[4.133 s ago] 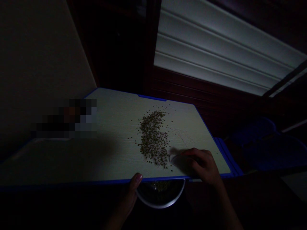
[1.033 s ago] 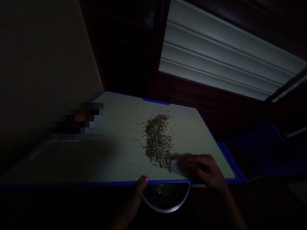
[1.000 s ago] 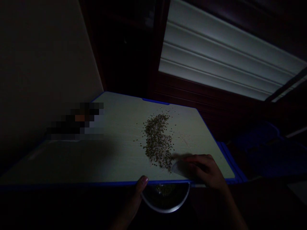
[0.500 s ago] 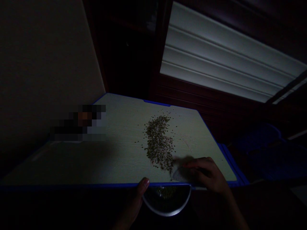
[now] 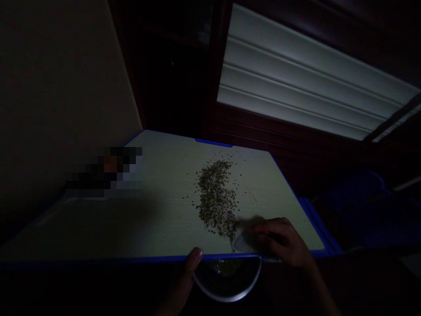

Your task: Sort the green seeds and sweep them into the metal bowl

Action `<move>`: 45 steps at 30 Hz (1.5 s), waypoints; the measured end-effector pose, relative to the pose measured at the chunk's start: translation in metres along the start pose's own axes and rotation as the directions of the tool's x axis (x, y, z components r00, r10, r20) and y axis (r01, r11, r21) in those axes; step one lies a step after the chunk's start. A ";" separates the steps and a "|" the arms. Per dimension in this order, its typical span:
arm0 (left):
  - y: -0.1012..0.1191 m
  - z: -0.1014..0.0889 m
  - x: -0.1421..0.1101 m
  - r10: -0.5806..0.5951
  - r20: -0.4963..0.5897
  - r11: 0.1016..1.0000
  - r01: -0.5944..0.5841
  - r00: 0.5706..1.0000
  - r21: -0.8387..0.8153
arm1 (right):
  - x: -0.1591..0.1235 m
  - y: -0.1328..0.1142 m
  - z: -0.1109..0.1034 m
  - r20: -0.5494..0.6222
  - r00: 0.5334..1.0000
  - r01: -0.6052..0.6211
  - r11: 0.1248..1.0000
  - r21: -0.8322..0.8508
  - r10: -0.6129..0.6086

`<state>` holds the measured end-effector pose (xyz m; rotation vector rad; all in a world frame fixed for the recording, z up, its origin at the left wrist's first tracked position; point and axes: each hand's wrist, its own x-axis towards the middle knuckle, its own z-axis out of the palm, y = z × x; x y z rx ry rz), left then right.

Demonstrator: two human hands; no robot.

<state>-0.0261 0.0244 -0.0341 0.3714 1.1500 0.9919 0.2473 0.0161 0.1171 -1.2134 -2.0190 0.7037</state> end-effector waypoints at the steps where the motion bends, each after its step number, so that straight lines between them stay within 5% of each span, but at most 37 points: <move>1: 0.000 0.000 0.000 -0.010 0.016 1.000 0.010 1.000 -0.008 | 0.000 0.000 0.000 0.008 1.000 -0.001 1.000 0.000 0.001; 10: -0.001 -0.002 0.001 -0.037 0.030 0.997 0.039 0.999 -0.070 | -0.002 -0.003 0.003 -0.040 0.999 -0.008 1.000 -0.003 0.008; 18: 0.012 0.007 -0.012 -0.098 0.046 0.987 0.103 0.994 -0.123 | -0.001 0.005 0.001 -0.297 0.948 -0.140 0.988 -0.065 0.115; 24: 0.027 0.017 -0.031 -0.212 -0.066 0.961 0.195 0.975 -0.198 | 0.004 0.007 0.002 -0.253 0.962 -0.117 0.992 -0.041 0.103; 32: 0.056 0.039 -0.050 -0.361 0.131 0.874 0.384 0.923 -0.297 | 0.008 0.005 0.004 -0.203 0.975 -0.093 0.996 -0.010 0.089; 38: 0.056 0.047 -0.051 -0.280 0.058 0.908 0.284 0.958 -0.309 | 0.008 0.011 0.001 -0.237 0.963 -0.123 0.992 0.040 0.129; 45: 0.060 0.048 -0.058 -0.198 -0.064 0.960 0.181 0.978 -0.212 | -0.004 -0.004 0.014 -0.233 0.915 -0.272 0.929 0.252 0.331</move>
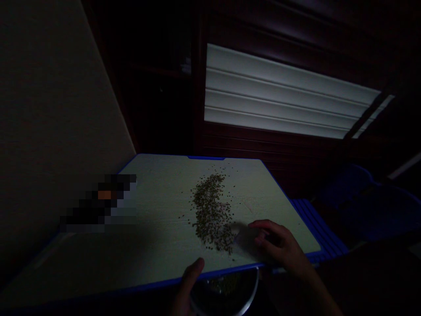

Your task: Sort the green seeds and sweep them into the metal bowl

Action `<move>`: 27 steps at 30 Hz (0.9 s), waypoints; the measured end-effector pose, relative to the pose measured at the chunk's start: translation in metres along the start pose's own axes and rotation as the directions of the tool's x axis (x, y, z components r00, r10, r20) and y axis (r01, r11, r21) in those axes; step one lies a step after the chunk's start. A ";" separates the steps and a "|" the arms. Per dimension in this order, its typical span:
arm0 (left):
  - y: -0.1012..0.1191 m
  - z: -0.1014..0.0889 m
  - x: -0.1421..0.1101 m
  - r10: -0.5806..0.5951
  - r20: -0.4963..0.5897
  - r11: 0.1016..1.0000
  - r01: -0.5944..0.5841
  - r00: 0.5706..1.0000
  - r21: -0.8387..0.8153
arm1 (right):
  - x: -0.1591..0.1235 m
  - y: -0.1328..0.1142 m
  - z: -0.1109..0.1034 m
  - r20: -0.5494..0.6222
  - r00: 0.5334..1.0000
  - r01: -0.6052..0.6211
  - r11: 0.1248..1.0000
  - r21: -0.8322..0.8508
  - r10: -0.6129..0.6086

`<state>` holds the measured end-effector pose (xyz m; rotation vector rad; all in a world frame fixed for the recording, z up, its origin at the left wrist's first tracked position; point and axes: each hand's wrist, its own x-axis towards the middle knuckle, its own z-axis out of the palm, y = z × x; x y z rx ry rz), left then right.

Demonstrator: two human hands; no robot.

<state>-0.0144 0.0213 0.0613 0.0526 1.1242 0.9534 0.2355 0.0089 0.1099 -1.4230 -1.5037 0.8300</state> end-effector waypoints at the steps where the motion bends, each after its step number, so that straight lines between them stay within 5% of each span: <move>1: 0.000 -0.001 0.001 0.011 -0.014 1.000 -0.011 1.000 0.010 | -0.004 -0.001 0.002 -0.006 1.000 -0.001 1.000 -0.012 0.001; 9: -0.003 -0.010 0.005 -0.026 0.104 0.997 0.034 0.994 -0.068 | -0.009 -0.001 0.003 0.085 0.996 0.038 0.999 -0.015 -0.036; 15: -0.007 -0.004 0.001 0.134 0.105 0.990 -0.127 0.985 -0.067 | -0.008 0.001 -0.001 0.181 0.983 0.047 0.998 -0.035 -0.040; 21: -0.005 0.001 -0.002 0.209 0.064 0.976 -0.204 0.976 -0.072 | -0.009 0.001 0.000 0.040 0.998 0.040 0.999 -0.036 -0.039; 27: -0.006 0.002 -0.001 0.206 0.047 0.977 -0.202 0.978 -0.074 | -0.010 -0.004 0.001 0.056 0.998 0.036 0.996 -0.076 -0.032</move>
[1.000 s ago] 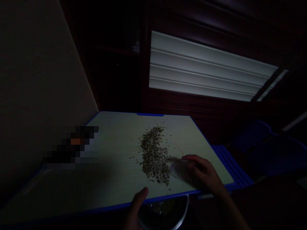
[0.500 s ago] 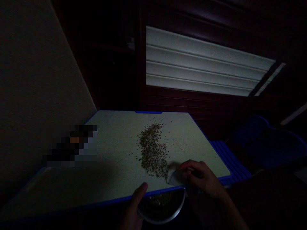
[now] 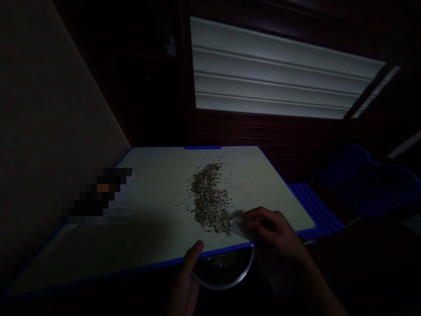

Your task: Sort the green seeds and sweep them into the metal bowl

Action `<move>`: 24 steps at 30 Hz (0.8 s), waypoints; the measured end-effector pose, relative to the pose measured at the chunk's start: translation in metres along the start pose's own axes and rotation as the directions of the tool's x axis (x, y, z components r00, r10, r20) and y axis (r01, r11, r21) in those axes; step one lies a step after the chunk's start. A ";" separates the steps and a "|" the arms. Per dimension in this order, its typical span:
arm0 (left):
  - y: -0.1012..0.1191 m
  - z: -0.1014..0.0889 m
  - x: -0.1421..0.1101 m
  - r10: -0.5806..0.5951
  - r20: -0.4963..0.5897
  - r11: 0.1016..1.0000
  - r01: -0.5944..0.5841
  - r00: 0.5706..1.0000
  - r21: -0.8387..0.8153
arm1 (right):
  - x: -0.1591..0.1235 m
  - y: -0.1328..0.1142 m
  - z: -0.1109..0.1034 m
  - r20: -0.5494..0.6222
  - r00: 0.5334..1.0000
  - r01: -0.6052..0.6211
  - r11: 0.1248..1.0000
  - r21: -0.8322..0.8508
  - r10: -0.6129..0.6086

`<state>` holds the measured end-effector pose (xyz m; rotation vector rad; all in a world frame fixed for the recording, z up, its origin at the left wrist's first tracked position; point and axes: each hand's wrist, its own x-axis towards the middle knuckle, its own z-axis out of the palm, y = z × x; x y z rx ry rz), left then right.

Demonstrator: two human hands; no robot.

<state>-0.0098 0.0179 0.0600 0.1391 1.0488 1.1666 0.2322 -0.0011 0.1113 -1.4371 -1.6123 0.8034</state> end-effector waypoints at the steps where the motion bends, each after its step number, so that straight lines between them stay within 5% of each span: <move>1: -0.001 -0.001 0.001 -0.009 0.008 1.000 0.009 1.000 0.002 | 0.000 -0.001 0.000 0.018 1.000 0.012 1.000 -0.018 -0.011; 24: -0.004 -0.004 0.007 0.012 -0.023 0.999 -0.011 1.000 0.040 | 0.001 -0.002 -0.004 0.149 0.986 0.081 0.997 0.006 -0.081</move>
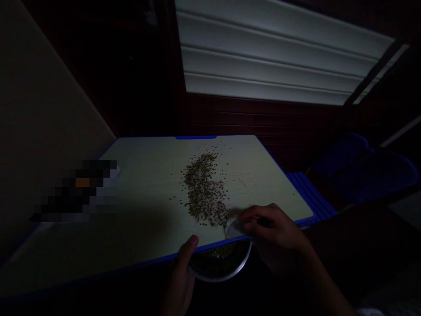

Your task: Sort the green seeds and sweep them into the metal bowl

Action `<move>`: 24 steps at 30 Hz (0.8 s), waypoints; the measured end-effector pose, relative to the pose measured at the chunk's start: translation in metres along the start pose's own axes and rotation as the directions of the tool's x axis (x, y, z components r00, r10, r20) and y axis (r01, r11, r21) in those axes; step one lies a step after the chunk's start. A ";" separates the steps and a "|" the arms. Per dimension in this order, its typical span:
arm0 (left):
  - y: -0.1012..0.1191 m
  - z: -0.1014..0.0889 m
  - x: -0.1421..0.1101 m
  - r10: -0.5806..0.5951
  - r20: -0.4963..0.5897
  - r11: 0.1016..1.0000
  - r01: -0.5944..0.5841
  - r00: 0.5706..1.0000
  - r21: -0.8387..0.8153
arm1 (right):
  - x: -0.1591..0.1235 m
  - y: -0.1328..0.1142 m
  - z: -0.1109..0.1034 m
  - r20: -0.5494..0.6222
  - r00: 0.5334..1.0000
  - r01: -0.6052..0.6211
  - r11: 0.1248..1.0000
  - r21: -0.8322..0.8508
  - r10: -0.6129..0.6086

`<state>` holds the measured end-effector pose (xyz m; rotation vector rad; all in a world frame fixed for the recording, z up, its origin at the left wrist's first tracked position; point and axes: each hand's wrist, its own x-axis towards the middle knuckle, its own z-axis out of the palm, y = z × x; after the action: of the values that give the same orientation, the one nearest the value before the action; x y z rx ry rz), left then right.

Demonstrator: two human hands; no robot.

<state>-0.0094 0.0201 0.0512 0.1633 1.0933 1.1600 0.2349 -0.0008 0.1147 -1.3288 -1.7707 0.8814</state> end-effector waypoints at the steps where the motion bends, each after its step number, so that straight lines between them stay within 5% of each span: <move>1: 0.000 0.000 0.000 0.010 0.009 1.000 -0.010 1.000 -0.007 | 0.000 0.001 0.000 0.004 1.000 -0.003 1.000 0.002 0.003; 13: 0.000 -0.005 0.001 0.000 0.052 1.000 0.001 0.999 -0.004 | -0.004 -0.001 0.000 -0.050 0.998 -0.032 0.999 -0.012 0.032; 18: -0.001 -0.004 0.002 -0.007 0.058 1.000 0.008 0.998 -0.009 | -0.003 -0.004 0.004 0.033 0.998 0.049 0.998 -0.046 -0.048; 24: -0.003 -0.004 0.003 0.014 0.040 1.000 -0.013 0.999 -0.005 | -0.007 -0.002 0.009 -0.201 0.978 -0.083 0.991 -0.109 0.060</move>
<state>-0.0108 0.0193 0.0460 0.1896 1.0553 1.1668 0.2276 -0.0087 0.1111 -1.5092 -1.6496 0.6667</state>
